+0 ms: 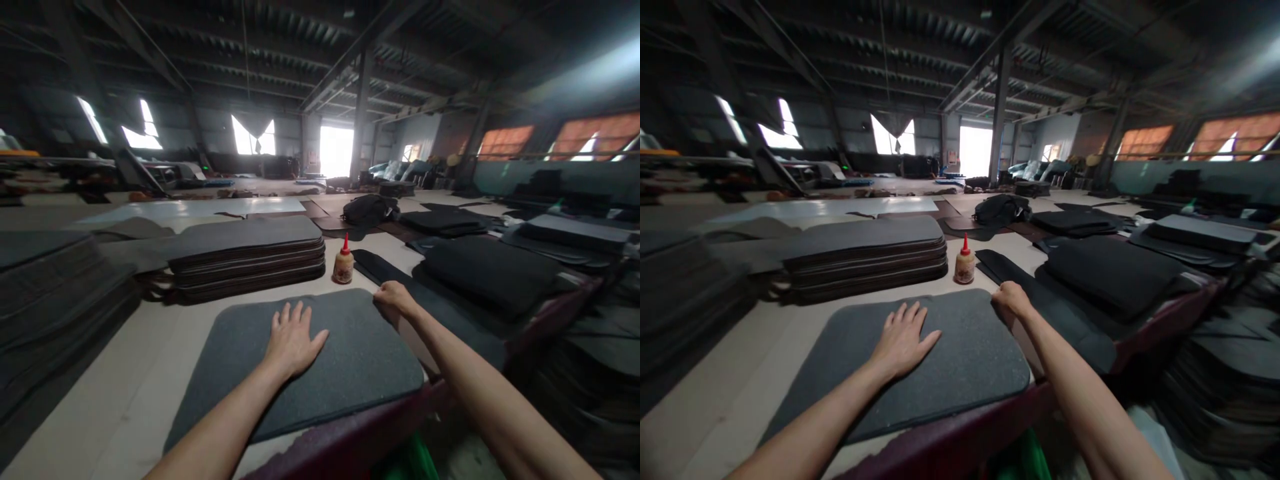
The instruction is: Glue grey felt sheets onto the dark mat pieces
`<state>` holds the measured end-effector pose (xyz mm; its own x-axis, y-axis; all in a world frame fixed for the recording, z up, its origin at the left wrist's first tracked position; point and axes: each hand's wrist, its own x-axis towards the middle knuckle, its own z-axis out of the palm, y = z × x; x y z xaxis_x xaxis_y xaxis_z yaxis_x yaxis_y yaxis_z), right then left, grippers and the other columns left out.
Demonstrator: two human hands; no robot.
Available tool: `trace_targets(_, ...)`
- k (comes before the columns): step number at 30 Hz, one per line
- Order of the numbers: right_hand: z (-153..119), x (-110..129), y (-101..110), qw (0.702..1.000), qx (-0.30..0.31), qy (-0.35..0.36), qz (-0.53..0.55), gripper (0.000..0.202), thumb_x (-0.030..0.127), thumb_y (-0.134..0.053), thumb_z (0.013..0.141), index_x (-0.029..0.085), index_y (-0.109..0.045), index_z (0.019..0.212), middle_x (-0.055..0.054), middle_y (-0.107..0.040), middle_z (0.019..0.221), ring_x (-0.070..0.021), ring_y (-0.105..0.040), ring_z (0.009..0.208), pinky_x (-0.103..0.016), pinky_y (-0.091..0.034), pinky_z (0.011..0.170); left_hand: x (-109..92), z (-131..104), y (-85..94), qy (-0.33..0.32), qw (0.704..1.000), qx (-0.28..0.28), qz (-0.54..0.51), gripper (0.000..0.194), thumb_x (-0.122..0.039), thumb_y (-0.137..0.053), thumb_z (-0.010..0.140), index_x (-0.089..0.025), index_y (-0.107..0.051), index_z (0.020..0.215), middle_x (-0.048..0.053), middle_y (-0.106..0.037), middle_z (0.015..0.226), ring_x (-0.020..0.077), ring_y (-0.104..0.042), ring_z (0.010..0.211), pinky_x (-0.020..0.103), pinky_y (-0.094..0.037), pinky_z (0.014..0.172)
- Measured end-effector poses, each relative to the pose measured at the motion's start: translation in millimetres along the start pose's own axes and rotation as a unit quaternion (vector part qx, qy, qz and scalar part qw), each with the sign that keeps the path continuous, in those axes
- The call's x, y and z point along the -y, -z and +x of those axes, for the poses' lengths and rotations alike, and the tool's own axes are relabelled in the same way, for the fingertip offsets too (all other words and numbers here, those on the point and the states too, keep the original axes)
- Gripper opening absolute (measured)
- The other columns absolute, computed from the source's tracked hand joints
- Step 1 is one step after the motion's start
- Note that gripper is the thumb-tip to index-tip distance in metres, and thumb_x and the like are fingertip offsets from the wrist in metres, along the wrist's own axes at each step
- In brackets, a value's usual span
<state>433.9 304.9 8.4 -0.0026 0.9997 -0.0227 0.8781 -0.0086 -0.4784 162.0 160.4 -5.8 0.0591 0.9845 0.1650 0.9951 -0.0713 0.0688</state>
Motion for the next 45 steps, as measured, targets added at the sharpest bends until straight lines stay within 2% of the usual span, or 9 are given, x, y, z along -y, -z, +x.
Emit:
trace_targets(5, -3, -6, 15, 1.000, 0.006, 0.010, -0.011, 0.028, 0.024, -0.050, 0.086, 0.012, -0.075, 0.085, -0.009, -0.071, 0.076, -0.0182, -0.066, 0.070, -0.023, -0.044, 0.059, 0, 0, 0.4, 0.001, 1.000, 0.001, -0.004, 0.073, -0.064, -0.036, 0.093, -0.014, -0.045, 0.145, 0.015, -0.036, 0.156, 0.0412, -0.027, 0.144, 0.059, -0.025, 0.117)
trace_targets(9, -25, 1, 6, 0.995, -0.039, 0.083, -0.043, 0.037, 0.018, -0.049, 0.087, 0.012, -0.068, 0.118, -0.014, -0.068, 0.117, -0.0236, -0.063, 0.107, -0.028, -0.046, 0.090, 0, 1, -0.8, -0.002, 1.000, -0.004, -0.010, 0.073, -0.064, -0.036, 0.093, -0.014, -0.045, 0.145, 0.015, -0.036, 0.155, 0.0415, -0.027, 0.144, 0.060, -0.025, 0.116)
trace_targets(14, -53, 15, -29, 0.973, 0.002, 0.212, -0.094, 0.071, 0.058, -0.046, 0.095, 0.010, -0.043, 0.147, -0.015, -0.035, 0.156, -0.0269, -0.030, 0.145, -0.037, -0.022, 0.119, 2, 0, -3.3, -0.012, 1.000, -0.022, -0.018, 0.071, -0.063, -0.039, 0.093, -0.013, -0.047, 0.143, 0.016, -0.039, 0.153, 0.0419, -0.029, 0.142, 0.060, -0.026, 0.115)
trace_targets(19, -57, 24, -30, 0.979, -0.042, 0.080, -0.180, 0.088, 0.067, -0.031, 0.097, -0.006, -0.038, 0.145, -0.029, -0.032, 0.153, -0.0374, -0.027, 0.144, -0.050, -0.021, 0.117, 1, 2, 1.3, -0.013, 0.999, -0.038, -0.035, 0.059, -0.057, -0.046, 0.093, -0.016, -0.052, 0.134, 0.014, -0.048, 0.145, 0.0358, -0.039, 0.136, 0.054, -0.031, 0.113)
trace_targets(24, -100, 56, -43, 0.952, -0.025, 0.263, -0.156, 0.078, 0.060, -0.034, 0.098, 0.001, -0.035, 0.149, -0.026, -0.027, 0.157, -0.0365, -0.022, 0.146, -0.048, -0.017, 0.118, 1, -4, 12.2, -0.036, 0.998, -0.023, -0.046, 0.045, -0.049, -0.049, 0.093, -0.018, -0.054, 0.125, 0.011, -0.055, 0.132, 0.0264, -0.050, 0.124, 0.044, -0.038, 0.109)
trace_targets(27, -140, 65, -59, 0.931, 0.014, 0.339, -0.133, 0.082, 0.066, -0.028, 0.097, 0.004, -0.035, 0.150, -0.023, -0.028, 0.157, -0.0350, -0.024, 0.146, -0.048, -0.019, 0.118, 8, -29, 19.0, -0.077, 0.996, 0.012, -0.043, 0.048, -0.050, -0.049, 0.094, -0.019, -0.054, 0.130, 0.010, -0.052, 0.139, 0.0250, -0.045, 0.131, 0.040, -0.034, 0.113)
trace_targets(31, -166, 63, -67, 0.930, 0.020, 0.339, -0.141, 0.086, 0.070, -0.028, 0.095, 0.004, -0.037, 0.150, -0.022, -0.026, 0.158, -0.0349, -0.023, 0.147, -0.050, -0.016, 0.119, 35, -79, 29.3, -0.112, 0.991, 0.060, -0.029, 0.061, -0.059, -0.039, 0.097, -0.026, -0.038, 0.148, 0.004, -0.030, 0.160, 0.0240, -0.023, 0.148, 0.044, -0.019, 0.122)
trace_targets(35, -168, 60, -60, 0.929, 0.024, 0.341, -0.146, 0.086, 0.070, -0.033, 0.094, 0.005, -0.038, 0.150, -0.021, -0.027, 0.158, -0.0358, -0.025, 0.146, -0.052, -0.018, 0.119, 68, -116, 38.8, -0.088, 0.992, 0.085, -0.008, 0.073, -0.068, -0.039, 0.093, -0.028, -0.028, 0.153, 0.004, -0.020, 0.163, 0.0261, -0.015, 0.151, 0.048, -0.016, 0.123)
trace_targets(45, -172, 26, -29, 0.891, 0.119, 0.418, -0.129, 0.072, 0.063, -0.038, 0.097, 0.021, -0.033, 0.155, -0.009, -0.024, 0.162, -0.0339, -0.019, 0.148, -0.059, -0.016, 0.118, 83, -132, 47.9, -0.088, 0.992, 0.088, -0.016, 0.076, -0.063, -0.052, 0.091, -0.022, -0.033, 0.152, 0.008, -0.022, 0.162, 0.0308, -0.018, 0.150, 0.053, -0.019, 0.122)
